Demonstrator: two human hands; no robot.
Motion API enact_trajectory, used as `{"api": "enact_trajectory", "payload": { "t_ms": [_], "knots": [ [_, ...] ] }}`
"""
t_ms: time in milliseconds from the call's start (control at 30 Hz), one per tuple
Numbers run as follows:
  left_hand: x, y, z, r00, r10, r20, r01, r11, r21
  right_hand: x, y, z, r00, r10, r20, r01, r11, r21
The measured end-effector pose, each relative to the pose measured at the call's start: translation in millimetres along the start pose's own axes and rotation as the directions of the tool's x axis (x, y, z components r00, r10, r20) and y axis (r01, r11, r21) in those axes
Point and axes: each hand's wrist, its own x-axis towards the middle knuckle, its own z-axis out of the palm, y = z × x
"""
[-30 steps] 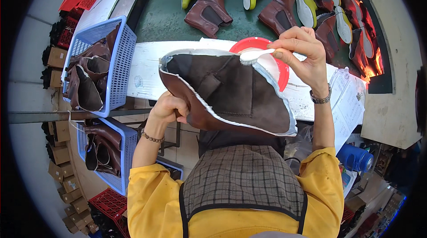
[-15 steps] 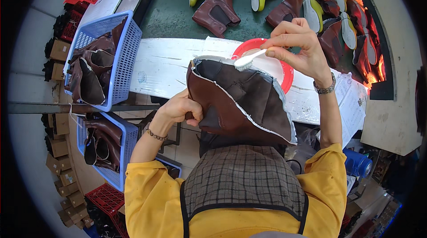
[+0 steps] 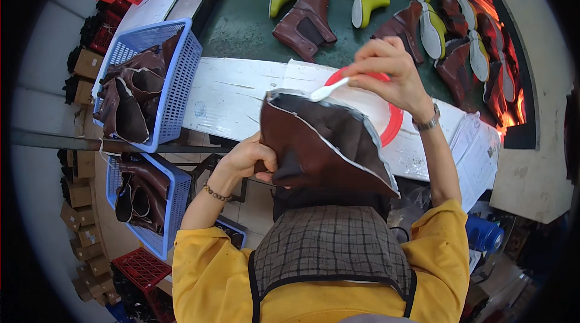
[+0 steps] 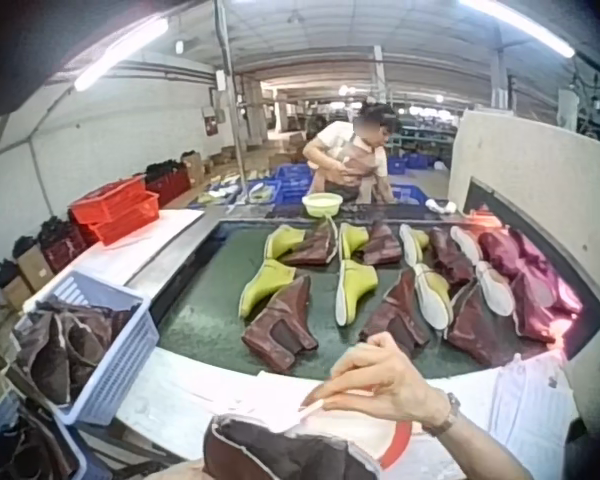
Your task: Applying a white liquid adhesive to the edges of shoe uppers using a small brush or applicator.
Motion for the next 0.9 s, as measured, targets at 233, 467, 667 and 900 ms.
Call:
{"api": "enact_trajectory", "payload": {
  "t_ms": [233,467,667,900],
  "knots": [
    [13.1,42.9,-47.2,0.954,0.240,-0.177,-0.293,0.869,-0.399,-110.3,56.2,6.9,0.617,0.713,-0.333,-0.577,0.698,0.424],
    [124.2,119.6,-200.4,0.810,0.502,-0.301,-0.584,0.653,-0.482,-206.5,56.2,65.7,0.270,0.903,-0.335,-0.626,0.429,0.651],
    [155.3,116.3,-205.3,0.221,0.756,-0.616,-0.477,0.635,0.608,-194.7,46.6,68.5,0.353,0.892,-0.281,-0.648,0.450,0.615],
    [-99.6,31.0,-96.3,-0.444,0.893,0.074,0.274,0.057,0.960,-205.1,55.0,64.4,0.281,0.884,-0.373,-0.687,0.457,0.565]
  ]
}}
